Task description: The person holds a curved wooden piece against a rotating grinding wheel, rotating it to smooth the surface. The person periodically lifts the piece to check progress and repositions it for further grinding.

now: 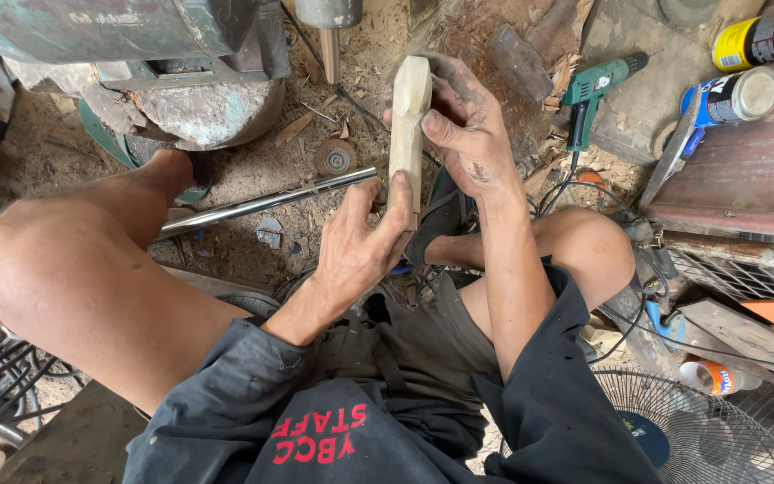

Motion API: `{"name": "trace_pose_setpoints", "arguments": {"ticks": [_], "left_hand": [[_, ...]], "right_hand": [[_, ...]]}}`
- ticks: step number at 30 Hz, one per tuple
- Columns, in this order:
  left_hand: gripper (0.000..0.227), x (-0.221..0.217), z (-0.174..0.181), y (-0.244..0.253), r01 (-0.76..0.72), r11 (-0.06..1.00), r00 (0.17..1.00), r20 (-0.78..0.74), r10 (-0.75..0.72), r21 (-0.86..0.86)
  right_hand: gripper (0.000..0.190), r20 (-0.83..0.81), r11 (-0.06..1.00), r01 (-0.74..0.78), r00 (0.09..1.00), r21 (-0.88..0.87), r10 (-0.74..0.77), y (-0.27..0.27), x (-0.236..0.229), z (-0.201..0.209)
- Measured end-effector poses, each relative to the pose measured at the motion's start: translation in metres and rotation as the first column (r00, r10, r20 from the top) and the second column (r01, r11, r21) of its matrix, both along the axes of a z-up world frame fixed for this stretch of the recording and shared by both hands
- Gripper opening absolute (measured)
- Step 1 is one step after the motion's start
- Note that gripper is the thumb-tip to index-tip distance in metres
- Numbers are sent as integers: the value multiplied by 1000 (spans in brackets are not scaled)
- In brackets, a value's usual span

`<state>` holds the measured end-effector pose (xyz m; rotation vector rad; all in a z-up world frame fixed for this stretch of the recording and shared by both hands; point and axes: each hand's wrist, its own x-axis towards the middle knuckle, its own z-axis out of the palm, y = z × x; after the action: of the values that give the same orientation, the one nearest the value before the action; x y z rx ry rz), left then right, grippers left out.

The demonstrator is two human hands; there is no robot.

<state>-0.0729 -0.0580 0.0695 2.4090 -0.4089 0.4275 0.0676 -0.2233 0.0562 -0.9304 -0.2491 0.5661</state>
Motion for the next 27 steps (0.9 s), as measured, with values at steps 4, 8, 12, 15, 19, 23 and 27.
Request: {"name": "trace_pose_setpoints", "arguments": {"ticks": [4,8,12,15,19,23,27], "left_hand": [[72,1,-3,2,1,1000,1000,20,-1,-7],[77,6,-7,3,-17,999,999,42,18,-36],[81,7,-8,4,-43,998,998,42,45,-48],[83,7,-8,4,-51,997,998,33,53,-54],[82,5,-11,6,-61,997,998,16,62,-47],[75,4,-14,4,-101,989,995,-2,101,-111],[62,3,-12,3,-210,909,977,-104,185,-359]], "right_hand": [[72,-6,999,-11,1000,-33,11,4,2,-1],[74,39,997,-8,999,-72,11,10,3,-2],[73,37,996,-7,999,-93,11,13,5,-3],[73,21,997,-18,1000,-71,20,14,6,-3],[70,19,998,-32,999,-59,33,16,6,-3],[70,10,998,-25,1000,-52,26,15,5,-3],[66,-35,1000,25,999,-13,-26,14,4,-5]]}}
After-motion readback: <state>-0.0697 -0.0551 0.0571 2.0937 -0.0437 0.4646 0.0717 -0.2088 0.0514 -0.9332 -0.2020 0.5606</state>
